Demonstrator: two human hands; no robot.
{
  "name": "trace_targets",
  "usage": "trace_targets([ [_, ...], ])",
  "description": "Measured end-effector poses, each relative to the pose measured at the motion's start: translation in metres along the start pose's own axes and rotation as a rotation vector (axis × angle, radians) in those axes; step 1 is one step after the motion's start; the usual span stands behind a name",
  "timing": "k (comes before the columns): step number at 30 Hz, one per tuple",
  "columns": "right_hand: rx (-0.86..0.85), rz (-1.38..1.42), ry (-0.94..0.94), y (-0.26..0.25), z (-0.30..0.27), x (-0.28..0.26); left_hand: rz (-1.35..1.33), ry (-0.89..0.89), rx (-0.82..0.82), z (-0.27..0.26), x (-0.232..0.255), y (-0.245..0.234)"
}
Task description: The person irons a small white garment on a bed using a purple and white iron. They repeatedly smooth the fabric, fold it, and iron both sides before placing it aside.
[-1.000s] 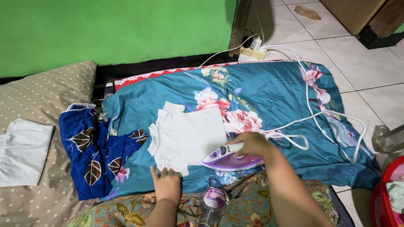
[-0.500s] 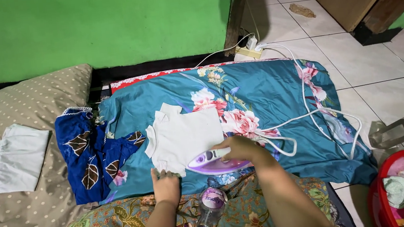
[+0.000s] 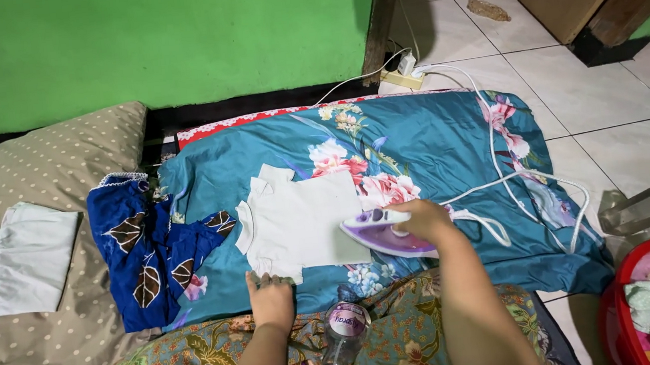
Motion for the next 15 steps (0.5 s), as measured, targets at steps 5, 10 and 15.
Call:
trace_targets([
  [5,0.167,-0.047,-0.068,0.009,0.03,0.003,0.055,0.013,0.04,0.006,0.002,0.012],
  [10,0.231,0.19,-0.227,0.025,0.033,-0.025,0.068,0.016,0.04,0.008,0.002,0.005],
  [15,0.404,-0.085,-0.252,0.057,0.092,-0.048,0.035,0.013,0.0,0.013,0.003,0.011],
])
Point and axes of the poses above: each hand's wrist, its own z-axis towards the middle knuckle, its own y-axis out of the palm, x = y × z, the point moved 5 cm from there along z, towards the middle knuckle, and after that the axes turned 5 degrees about y, right-handed, at the moved point
